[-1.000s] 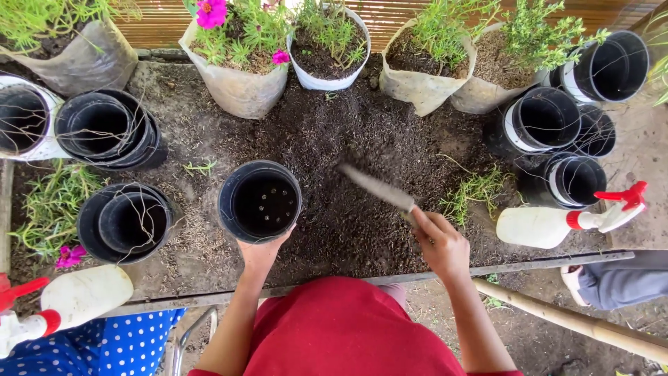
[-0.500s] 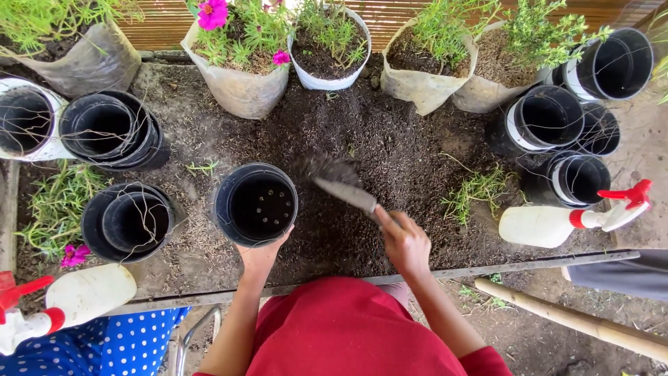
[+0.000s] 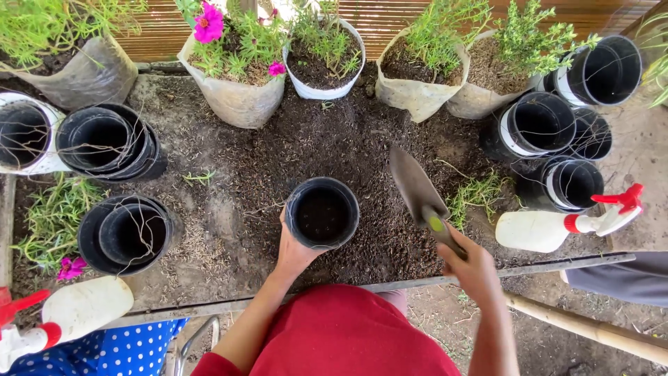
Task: Filling a small plastic pot with soil using a hand trowel on a gardening workbench.
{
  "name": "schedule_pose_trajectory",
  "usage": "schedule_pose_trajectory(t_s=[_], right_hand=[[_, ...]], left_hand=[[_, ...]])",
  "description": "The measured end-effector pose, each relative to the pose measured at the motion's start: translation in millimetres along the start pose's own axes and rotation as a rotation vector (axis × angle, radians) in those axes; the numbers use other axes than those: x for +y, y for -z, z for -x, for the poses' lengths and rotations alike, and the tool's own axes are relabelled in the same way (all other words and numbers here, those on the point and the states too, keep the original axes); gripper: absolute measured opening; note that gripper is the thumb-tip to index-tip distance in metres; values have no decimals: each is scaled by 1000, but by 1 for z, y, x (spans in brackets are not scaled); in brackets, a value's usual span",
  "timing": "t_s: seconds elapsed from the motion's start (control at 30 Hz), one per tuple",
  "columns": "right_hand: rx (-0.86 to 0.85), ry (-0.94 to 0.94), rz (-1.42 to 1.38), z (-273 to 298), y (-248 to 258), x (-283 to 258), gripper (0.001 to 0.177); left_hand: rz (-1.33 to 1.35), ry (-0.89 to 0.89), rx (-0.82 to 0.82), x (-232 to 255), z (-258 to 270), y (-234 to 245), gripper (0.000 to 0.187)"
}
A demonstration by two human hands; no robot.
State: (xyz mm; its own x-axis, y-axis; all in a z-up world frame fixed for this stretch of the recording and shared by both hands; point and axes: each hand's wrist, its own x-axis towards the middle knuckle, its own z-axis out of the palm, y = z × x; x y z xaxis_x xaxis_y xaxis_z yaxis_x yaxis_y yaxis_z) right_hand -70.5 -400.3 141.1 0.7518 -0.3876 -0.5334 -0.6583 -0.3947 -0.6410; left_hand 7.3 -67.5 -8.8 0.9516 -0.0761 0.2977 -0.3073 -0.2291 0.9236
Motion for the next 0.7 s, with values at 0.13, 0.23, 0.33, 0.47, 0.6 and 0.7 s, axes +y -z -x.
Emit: schedule_pose_trajectory(t_s=[0.13, 0.23, 0.33, 0.47, 0.6, 0.7], right_hand=[[-114, -171, 221, 12, 28, 33, 57], [-154, -174, 176, -2, 5, 21, 56], [-70, -20, 67, -42, -24, 34, 45], [-129, 28, -149, -76, -41, 29, 45], [-214, 96, -307, -82, -37, 36, 49], [-215, 98, -309, -71, -20, 35, 49]], left_hand=[[-150, 59, -63, -8, -5, -12, 135], [-110, 38, -119, 8, -13, -8, 119], [-71, 13, -111, 8, -15, -8, 118], [-16, -37, -89, 12, -18, -7, 115], [55, -62, -71, 8, -18, -8, 115], [120, -46, -74, 18, -24, -6, 114]])
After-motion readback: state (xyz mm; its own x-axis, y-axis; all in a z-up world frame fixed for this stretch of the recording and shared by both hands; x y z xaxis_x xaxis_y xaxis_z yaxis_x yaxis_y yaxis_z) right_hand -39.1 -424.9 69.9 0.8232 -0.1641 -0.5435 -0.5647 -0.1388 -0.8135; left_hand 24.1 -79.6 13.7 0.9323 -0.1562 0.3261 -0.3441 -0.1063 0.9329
